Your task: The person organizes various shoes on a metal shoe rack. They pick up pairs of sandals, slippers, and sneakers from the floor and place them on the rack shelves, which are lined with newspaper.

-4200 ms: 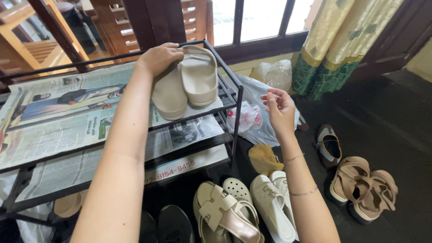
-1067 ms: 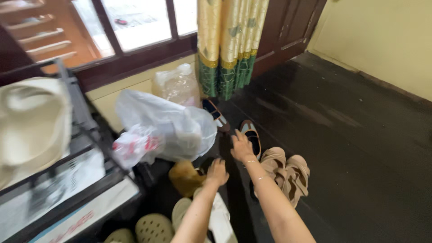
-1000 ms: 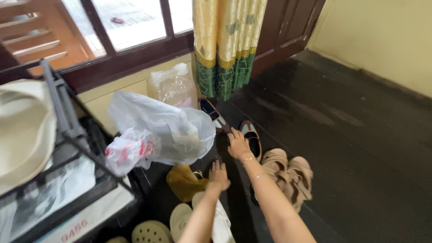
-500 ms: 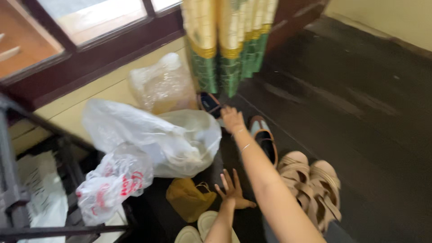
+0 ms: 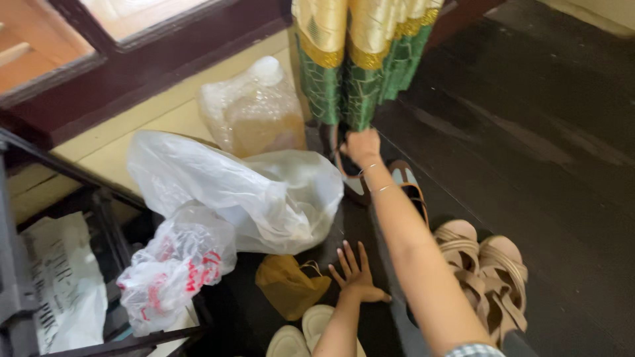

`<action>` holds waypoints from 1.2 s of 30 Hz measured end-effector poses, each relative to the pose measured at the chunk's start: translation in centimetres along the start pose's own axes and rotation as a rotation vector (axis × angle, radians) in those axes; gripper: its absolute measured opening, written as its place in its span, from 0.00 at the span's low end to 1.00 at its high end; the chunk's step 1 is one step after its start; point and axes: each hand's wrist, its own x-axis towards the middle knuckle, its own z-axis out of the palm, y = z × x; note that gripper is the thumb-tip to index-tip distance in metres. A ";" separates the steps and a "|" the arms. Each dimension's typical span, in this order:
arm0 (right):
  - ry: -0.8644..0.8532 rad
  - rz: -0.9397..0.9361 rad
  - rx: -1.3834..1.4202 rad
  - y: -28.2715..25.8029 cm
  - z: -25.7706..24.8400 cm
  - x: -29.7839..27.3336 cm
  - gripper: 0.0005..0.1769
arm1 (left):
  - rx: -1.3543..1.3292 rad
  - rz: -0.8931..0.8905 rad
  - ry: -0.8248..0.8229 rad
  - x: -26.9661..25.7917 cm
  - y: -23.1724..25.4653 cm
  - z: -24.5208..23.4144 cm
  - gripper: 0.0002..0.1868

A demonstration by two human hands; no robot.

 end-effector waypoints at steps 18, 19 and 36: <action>-0.009 0.316 0.711 10.6 -1.0 -20.0 0.28 | -0.821 0.408 0.569 0.8 -6.3 0.3 0.57; -0.096 0.351 0.573 9.7 -0.9 -20.6 0.26 | -0.788 0.409 0.624 0.5 -7.3 0.2 0.55; 0.179 0.371 0.468 -2.2 -24.4 -26.4 0.18 | -0.660 0.586 0.689 -22.7 -14.0 -7.2 0.43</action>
